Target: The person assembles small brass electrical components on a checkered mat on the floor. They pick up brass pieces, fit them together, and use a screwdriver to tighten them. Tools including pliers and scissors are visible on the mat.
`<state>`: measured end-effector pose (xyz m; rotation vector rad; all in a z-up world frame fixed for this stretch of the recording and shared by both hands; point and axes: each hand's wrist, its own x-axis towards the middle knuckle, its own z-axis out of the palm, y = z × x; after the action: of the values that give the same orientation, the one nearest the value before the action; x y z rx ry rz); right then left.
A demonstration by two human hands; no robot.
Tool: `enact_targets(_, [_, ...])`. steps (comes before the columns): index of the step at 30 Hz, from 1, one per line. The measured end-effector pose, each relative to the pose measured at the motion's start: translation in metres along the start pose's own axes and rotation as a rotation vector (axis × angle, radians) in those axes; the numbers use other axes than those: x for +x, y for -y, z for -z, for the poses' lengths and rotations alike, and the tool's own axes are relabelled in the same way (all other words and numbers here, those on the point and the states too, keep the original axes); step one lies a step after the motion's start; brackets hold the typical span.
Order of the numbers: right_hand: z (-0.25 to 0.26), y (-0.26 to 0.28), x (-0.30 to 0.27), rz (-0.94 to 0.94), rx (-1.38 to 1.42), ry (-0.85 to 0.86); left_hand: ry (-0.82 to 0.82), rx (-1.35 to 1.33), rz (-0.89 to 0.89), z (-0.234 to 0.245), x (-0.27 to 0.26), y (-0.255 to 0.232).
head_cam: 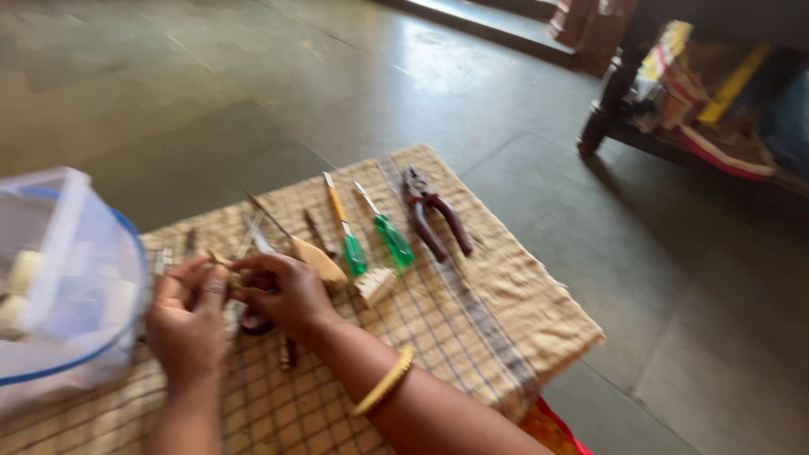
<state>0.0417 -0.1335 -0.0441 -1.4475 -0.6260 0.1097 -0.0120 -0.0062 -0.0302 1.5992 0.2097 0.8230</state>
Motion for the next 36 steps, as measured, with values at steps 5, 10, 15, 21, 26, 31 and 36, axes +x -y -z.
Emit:
enact_targets(5, [-0.003,-0.009,-0.002,0.025,-0.044,-0.051,0.054,-0.008,-0.066,0.007,0.001,0.012])
enact_targets(10, [-0.004,-0.01,-0.002,-0.007,-0.045,-0.049,0.075,0.066,-0.146,0.01,-0.006,0.012])
enact_targets(15, [-0.005,-0.011,-0.004,0.018,-0.029,-0.046,0.083,0.129,-0.187,0.01,-0.006,0.01])
enact_targets(21, [-0.003,-0.007,-0.005,0.035,-0.031,-0.041,0.077,0.112,-0.169,0.007,-0.01,0.004])
enact_targets(26, [-0.002,-0.003,-0.005,0.051,-0.066,-0.031,0.074,0.085,-0.158,0.003,-0.012,-0.002])
enact_targets(31, [-0.002,-0.002,-0.005,0.023,0.006,-0.023,0.065,0.112,-0.149,0.0,-0.013,-0.008])
enact_targets(36, [-0.003,-0.001,-0.006,0.006,0.045,-0.023,0.055,0.137,-0.14,-0.001,-0.016,-0.015])
